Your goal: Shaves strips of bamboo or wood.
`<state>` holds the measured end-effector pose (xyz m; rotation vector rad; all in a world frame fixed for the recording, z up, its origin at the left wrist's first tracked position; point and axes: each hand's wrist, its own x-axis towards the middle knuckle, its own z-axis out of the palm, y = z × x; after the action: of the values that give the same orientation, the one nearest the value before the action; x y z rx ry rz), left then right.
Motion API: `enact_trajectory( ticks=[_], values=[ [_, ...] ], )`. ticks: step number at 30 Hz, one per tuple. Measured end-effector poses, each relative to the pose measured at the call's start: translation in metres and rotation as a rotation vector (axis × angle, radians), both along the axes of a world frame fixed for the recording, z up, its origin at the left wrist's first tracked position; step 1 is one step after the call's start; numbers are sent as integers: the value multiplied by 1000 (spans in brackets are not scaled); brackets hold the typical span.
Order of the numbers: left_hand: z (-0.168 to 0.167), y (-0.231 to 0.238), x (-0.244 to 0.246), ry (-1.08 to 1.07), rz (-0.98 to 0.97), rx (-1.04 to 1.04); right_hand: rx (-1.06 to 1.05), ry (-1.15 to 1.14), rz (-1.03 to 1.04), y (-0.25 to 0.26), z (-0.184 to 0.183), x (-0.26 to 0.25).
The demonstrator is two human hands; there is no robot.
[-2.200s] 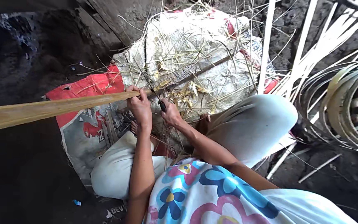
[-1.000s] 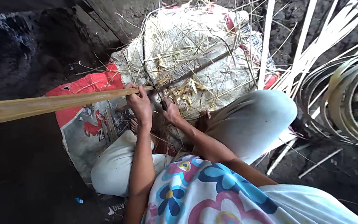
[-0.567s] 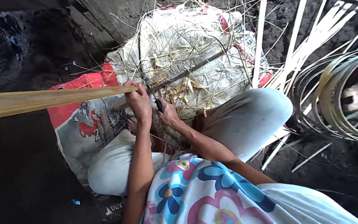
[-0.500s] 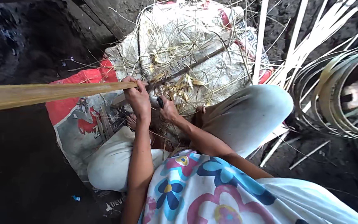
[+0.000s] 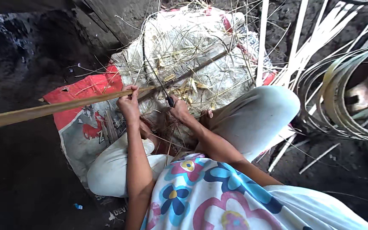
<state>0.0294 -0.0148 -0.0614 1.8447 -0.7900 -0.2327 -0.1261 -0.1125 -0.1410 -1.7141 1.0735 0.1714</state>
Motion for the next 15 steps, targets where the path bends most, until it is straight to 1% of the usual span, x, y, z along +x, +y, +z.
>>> enact_trajectory(
  ticks=[2,4,6,8,10,11,13,15],
  values=[
    [0,8,-3,1,-55,-9,-76,-6,86,5,14,2],
    [-6,8,-3,-4,-41,-71,-153,-111,67,19,16,-2],
    [1,18,-11,-50,-106,-19,-121,-138,15,27,5,-8],
    [6,25,-16,-91,-147,15,-56,-91,-35,27,-8,-12],
    [8,24,-16,-98,-160,24,-44,-66,-53,25,-9,-12],
    [7,22,-14,-88,-155,25,-50,-67,-36,22,-6,-10],
    [-2,10,-5,-50,-95,-33,-47,-19,73,8,4,-3],
    [-8,6,-1,-21,-61,-67,-34,24,146,0,2,-1]
  ],
)
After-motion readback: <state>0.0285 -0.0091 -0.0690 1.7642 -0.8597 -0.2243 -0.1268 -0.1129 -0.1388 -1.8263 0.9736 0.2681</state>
